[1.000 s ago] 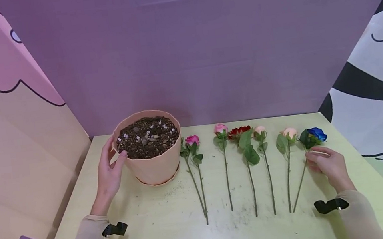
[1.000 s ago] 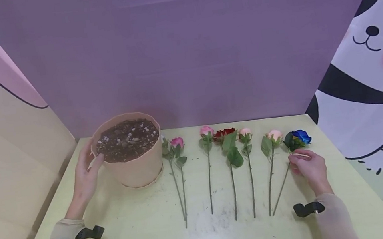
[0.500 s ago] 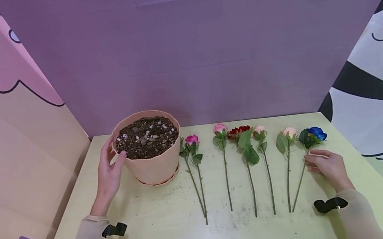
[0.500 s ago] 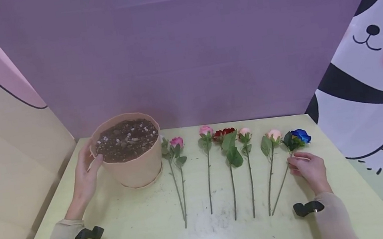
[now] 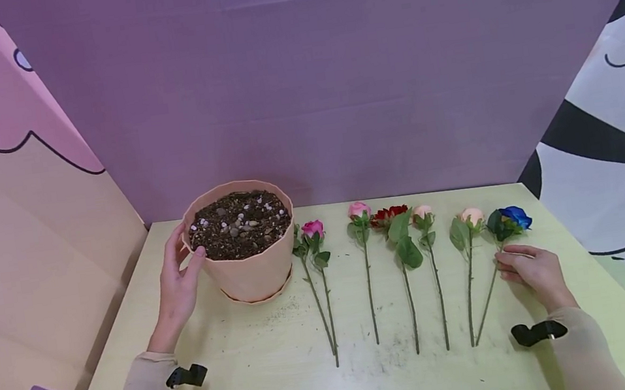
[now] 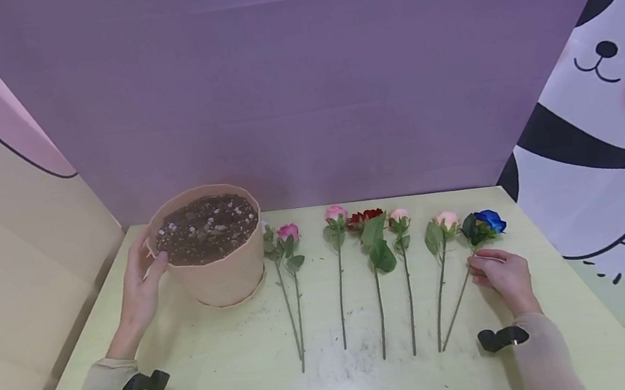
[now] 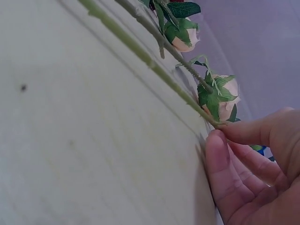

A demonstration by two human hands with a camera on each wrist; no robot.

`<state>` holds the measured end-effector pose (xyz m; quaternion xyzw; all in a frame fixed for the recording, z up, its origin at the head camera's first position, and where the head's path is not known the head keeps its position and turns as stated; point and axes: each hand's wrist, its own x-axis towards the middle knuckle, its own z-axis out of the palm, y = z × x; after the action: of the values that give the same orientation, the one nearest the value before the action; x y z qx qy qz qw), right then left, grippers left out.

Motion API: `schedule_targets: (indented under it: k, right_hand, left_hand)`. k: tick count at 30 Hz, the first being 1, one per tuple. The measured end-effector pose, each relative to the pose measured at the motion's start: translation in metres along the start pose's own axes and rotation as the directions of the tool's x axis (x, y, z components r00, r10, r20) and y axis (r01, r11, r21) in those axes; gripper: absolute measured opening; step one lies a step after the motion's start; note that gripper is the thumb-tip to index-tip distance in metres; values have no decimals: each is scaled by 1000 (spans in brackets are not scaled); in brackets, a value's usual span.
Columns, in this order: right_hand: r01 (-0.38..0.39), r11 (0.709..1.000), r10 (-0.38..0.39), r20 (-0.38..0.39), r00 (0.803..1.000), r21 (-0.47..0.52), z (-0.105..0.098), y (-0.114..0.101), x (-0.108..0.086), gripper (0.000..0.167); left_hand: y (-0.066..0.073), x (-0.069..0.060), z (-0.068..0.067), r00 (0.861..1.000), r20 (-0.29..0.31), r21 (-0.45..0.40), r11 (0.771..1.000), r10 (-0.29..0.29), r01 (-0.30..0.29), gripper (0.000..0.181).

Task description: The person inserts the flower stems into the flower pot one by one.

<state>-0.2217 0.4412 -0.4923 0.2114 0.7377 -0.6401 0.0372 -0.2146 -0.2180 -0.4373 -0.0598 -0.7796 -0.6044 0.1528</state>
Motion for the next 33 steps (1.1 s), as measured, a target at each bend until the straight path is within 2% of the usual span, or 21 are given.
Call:
schedule_targets:
  k: [7,11,15,21,26,33]
  right_hand:
    - [3,996,-4,1,1000,86,-2,-2,-4,10]
    - [30,992,-30,-5,1000,126,-2,-4,-4,19]
    - [81,980,-83,2,997,181,-2,-8,-5,20]
    - [134,952,-139,-2,990,276,1,-19,-8,18]
    - [143,930,-153,4,988,338,6,-32,-15,18]
    - [182,886,-198,-6,980,426,15,-51,-25,17]
  left_hand:
    - [0,0,0,1000,-4,1,1000,-3,3,66]
    - [-1,0,0,1000,-5,2,1000,-5,5,66]
    - [-1,-1,0,1000,-5,4,1000,-5,5,66]
    - [-2,-1,1,1000,-5,-6,1000,0,0,65]
    - [-2,0,2,1000,-13,-11,1000,-5,5,65]
    - [-2,1,4,1000,-31,-15,1000,4,-4,65]
